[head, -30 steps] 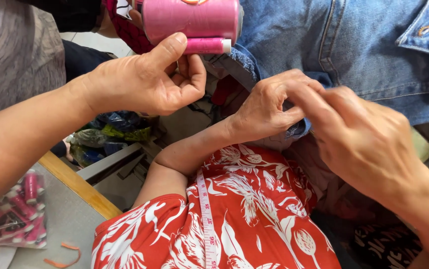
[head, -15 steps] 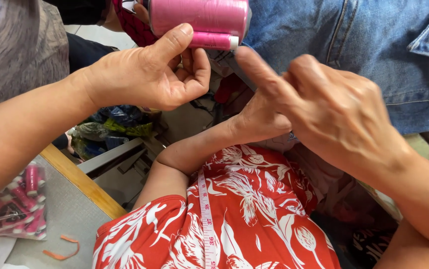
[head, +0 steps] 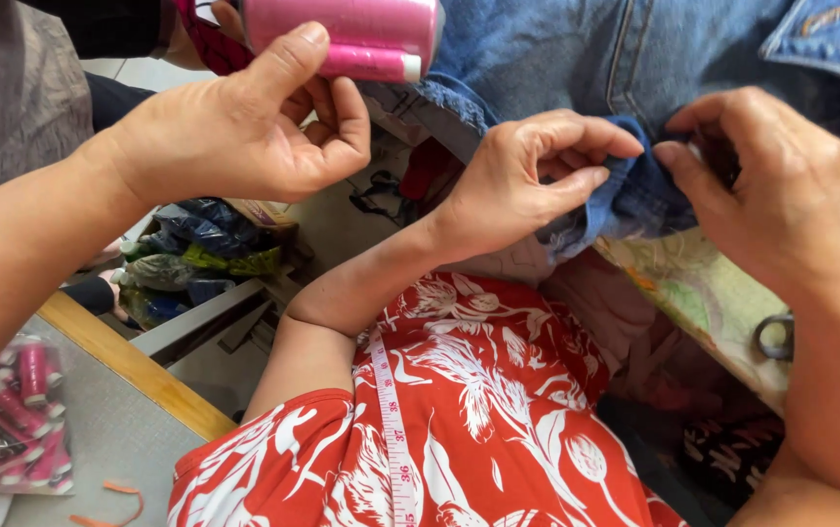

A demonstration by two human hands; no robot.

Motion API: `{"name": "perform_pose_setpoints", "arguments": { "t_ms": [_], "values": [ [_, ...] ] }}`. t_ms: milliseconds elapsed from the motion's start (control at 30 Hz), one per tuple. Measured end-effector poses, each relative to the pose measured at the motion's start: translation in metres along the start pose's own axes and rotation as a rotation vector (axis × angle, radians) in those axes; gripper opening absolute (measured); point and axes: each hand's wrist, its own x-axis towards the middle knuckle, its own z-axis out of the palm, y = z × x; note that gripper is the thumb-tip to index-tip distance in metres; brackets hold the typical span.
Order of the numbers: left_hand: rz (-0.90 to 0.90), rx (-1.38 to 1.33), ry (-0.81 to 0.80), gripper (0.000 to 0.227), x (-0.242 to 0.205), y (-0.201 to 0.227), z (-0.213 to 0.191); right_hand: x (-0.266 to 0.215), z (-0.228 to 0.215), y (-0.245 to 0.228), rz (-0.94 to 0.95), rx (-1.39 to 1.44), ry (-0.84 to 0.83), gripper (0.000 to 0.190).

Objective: Repairing or distressing a denim garment by manually picking at frayed edges and removing loose threads with a small tool.

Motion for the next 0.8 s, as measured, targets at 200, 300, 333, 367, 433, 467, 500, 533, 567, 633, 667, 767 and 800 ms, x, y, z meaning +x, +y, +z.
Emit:
{"name": "perform_pose_setpoints", "arguments": {
  "t_ms": [200,300,333,367,433,467,500,533,567,633,667,767,800],
  "values": [
    [-0.112,-0.176,-0.097,0.028,0.000,0.005,-0.002,-0.013,-0.014,-0.014,-0.035,0.147,0.034,0.018],
    [-0.159,-0.230,-0.084,0.025,0.005,0.007,-0.003,-0.012,-0.011,-0.023,-0.003,0.243,0.032,0.017],
    [-0.171,-0.234,-0.070,0.023,0.006,0.009,-0.003,-0.012,-0.009,-0.025,-0.027,0.229,0.064,0.014],
    [-0.183,-0.237,-0.049,0.021,0.007,0.011,-0.004,-0.011,-0.006,-0.027,-0.056,0.218,0.093,0.011],
    [-0.187,-0.235,-0.057,0.019,0.007,0.012,-0.003,-0.013,-0.005,-0.026,-0.050,0.202,0.086,0.010],
    [-0.182,-0.232,-0.057,0.018,0.007,0.012,-0.003,-0.013,-0.004,-0.025,-0.056,0.183,0.079,0.010],
    [-0.189,-0.235,-0.061,0.018,0.007,0.013,-0.003,-0.013,-0.003,-0.026,-0.048,0.186,0.076,0.010],
    [-0.192,-0.231,-0.067,0.018,0.006,0.014,-0.003,-0.014,-0.003,-0.027,-0.074,0.175,0.079,0.010],
    [-0.191,-0.225,-0.071,0.018,0.006,0.015,-0.003,-0.013,-0.003,-0.028,-0.104,0.163,0.084,0.011],
    [-0.191,-0.236,-0.077,0.019,0.006,0.012,-0.003,-0.012,-0.001,-0.028,-0.116,0.150,0.077,0.010],
    [-0.189,-0.246,-0.079,0.019,0.005,0.011,-0.003,-0.011,0.000,-0.029,-0.133,0.137,0.073,0.008],
    [-0.184,-0.230,-0.080,0.019,0.005,0.011,-0.004,-0.011,0.002,-0.026,-0.130,0.144,0.064,0.008],
    [-0.185,-0.231,-0.078,0.019,0.005,0.011,-0.005,-0.011,0.002,-0.026,-0.132,0.145,0.062,0.008]
  ]
}}
